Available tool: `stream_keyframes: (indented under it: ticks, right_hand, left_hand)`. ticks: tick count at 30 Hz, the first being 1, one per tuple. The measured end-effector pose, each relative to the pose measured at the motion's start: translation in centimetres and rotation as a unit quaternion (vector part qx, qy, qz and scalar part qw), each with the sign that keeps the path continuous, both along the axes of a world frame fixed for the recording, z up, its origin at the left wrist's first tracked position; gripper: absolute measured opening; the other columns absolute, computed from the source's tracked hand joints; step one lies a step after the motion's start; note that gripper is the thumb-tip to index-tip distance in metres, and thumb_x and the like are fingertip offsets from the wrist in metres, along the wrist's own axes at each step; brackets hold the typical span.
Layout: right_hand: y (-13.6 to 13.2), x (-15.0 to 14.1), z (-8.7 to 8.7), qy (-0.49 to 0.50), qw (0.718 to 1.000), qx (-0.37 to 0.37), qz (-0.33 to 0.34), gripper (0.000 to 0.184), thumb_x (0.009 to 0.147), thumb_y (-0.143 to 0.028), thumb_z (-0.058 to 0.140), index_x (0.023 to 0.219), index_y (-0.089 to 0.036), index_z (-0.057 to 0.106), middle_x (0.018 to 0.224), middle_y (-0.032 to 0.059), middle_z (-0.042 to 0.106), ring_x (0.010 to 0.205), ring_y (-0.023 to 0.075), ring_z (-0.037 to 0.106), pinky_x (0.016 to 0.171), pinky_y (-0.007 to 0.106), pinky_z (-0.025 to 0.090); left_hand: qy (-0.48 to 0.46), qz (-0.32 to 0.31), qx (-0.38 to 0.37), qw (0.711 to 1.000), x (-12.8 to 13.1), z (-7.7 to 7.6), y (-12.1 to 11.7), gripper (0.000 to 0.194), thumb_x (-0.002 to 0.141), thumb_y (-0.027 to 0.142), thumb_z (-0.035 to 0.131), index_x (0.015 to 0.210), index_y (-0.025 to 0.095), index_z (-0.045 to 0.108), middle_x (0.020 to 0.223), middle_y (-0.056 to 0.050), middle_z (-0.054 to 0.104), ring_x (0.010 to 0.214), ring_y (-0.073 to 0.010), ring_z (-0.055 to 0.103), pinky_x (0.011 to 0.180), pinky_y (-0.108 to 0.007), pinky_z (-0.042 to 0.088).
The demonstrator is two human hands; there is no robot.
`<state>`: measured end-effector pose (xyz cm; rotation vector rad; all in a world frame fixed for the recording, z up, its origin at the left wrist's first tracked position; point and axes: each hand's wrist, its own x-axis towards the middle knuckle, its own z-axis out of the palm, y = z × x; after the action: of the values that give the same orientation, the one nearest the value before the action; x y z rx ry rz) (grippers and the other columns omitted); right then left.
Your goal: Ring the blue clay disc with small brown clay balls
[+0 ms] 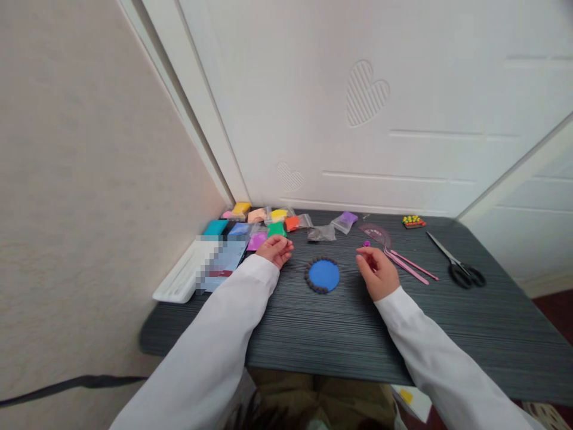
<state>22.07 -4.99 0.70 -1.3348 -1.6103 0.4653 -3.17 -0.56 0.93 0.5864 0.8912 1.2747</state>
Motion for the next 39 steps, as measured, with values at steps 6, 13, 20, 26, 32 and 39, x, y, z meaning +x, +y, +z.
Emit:
stream_keyframes:
  ticks: [6,13,20,26,32,39]
  right_hand:
    - [-0.2,0.0,0.2,-0.014,1.0,0.004,0.006,0.02,0.077,-0.03,0.048,0.091,-0.018,0.055,0.07,-0.0003,0.051,0.058,0.0099,0.047,0.054,0.025,0.04]
    - [-0.4,-0.2,0.4,-0.028,1.0,0.009,0.007,0.019,0.076,-0.031,0.049,0.089,-0.018,0.056,0.068,-0.0005,0.05,0.057,0.0097,0.045,0.053,0.025,0.038]
    - [-0.7,-0.4,0.8,-0.041,0.999,0.015,0.004,0.019,0.077,-0.032,0.047,0.088,-0.019,0.056,0.069,0.0003,0.051,0.057,0.0104,0.045,0.053,0.025,0.038]
    - [-0.9,-0.5,0.7,-0.068,0.996,0.036,0.037,0.017,0.078,-0.026,0.048,0.092,-0.019,0.055,0.072,0.001,0.051,0.061,0.0109,0.046,0.058,0.026,0.04]
    - [-2.1,-2.1,0.7,-0.127,0.981,0.131,0.069,0.023,0.073,-0.018,0.055,0.096,-0.022,0.056,0.083,0.0046,0.053,0.078,0.0165,0.049,0.068,0.033,0.042]
    - [-3.5,-3.8,1.6,-0.106,0.981,0.152,0.056,0.03,0.067,-0.021,0.062,0.096,-0.026,0.059,0.092,0.0065,0.048,0.08,0.0171,0.046,0.065,0.035,0.044]
  left_hand:
    - [-0.005,-0.035,-0.004,0.999,0.6,0.8,-0.6,0.02,0.069,0.015,0.061,0.088,0.015,0.056,0.071,-0.004,0.067,0.063,-0.0131,0.064,0.053,-0.02,0.048]
    - [-0.007,-0.019,-0.008,1.0,0.7,0.2,-0.1,0.021,0.063,0.021,0.068,0.063,0.016,0.047,0.053,0.001,0.061,0.05,-0.0102,0.059,0.048,-0.019,0.046]
    - [-0.031,-0.017,0.004,0.999,0.5,-0.1,0.0,0.019,0.06,0.02,0.069,0.062,0.015,0.05,0.053,0.003,0.058,0.051,-0.0072,0.056,0.051,-0.018,0.044]
    - [-0.014,-0.075,0.042,0.996,1.3,0.3,-1.2,0.024,0.051,0.018,0.075,0.064,0.015,0.056,0.059,0.003,0.059,0.059,-0.0077,0.058,0.06,-0.021,0.045]
    - [0.048,-0.189,0.097,0.976,3.9,-0.3,-2.9,0.019,0.048,0.027,0.077,0.056,0.021,0.061,0.056,0.001,0.06,0.052,-0.0099,0.054,0.053,-0.026,0.042]
    - [0.073,-0.256,0.102,0.958,4.0,-0.3,-3.4,0.018,0.052,0.023,0.075,0.064,0.022,0.061,0.059,0.001,0.059,0.052,-0.0081,0.051,0.052,-0.024,0.039]
